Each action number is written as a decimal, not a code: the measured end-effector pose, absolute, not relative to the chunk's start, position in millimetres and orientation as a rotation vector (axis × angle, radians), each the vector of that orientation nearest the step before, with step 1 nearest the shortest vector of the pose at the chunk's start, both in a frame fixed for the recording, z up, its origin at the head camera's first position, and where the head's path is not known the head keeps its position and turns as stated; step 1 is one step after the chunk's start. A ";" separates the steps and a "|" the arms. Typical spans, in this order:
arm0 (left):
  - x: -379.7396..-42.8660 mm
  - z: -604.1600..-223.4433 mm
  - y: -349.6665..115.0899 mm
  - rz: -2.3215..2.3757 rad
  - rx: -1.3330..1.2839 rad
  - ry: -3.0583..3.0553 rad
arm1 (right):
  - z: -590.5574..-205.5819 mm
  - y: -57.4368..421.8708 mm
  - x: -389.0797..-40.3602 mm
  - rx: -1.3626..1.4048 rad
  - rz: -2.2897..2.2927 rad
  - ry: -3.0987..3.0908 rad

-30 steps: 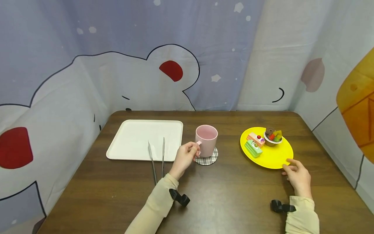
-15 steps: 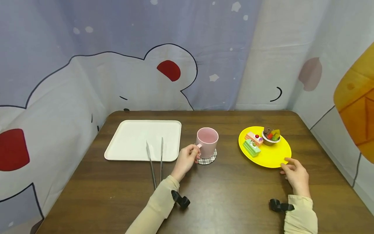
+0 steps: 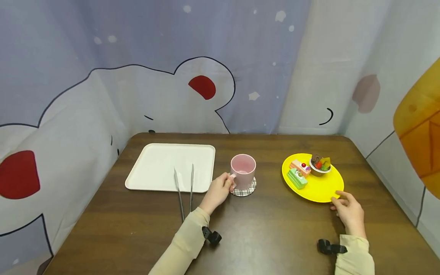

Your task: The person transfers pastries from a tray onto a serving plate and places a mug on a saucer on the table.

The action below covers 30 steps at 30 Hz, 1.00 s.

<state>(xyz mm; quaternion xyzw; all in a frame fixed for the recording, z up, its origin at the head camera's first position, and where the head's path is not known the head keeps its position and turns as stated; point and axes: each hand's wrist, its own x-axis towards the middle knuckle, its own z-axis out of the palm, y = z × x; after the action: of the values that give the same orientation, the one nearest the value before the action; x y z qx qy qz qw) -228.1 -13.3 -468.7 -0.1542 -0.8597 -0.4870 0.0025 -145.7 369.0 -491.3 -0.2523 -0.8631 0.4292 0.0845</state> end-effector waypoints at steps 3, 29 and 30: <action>-227.4 -469.2 -13.1 -1.496 -0.491 -2.691 | -493.9 368.9 -146.2 -0.755 1.278 -2.579; -222.9 -451.4 -27.8 -1.259 -0.576 -2.822 | -497.1 371.9 -144.3 -0.713 1.180 -2.626; -223.0 -449.5 -28.4 -1.254 -0.577 -2.830 | -496.9 372.0 -144.7 -0.706 1.176 -2.623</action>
<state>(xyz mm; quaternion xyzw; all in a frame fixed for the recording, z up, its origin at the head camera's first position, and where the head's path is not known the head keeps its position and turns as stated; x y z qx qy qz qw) -223.0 -28.4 -449.5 -0.1832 -0.8988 -0.3983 -0.0036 -144.7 372.0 -496.9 -0.2376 -0.8825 0.3956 0.0904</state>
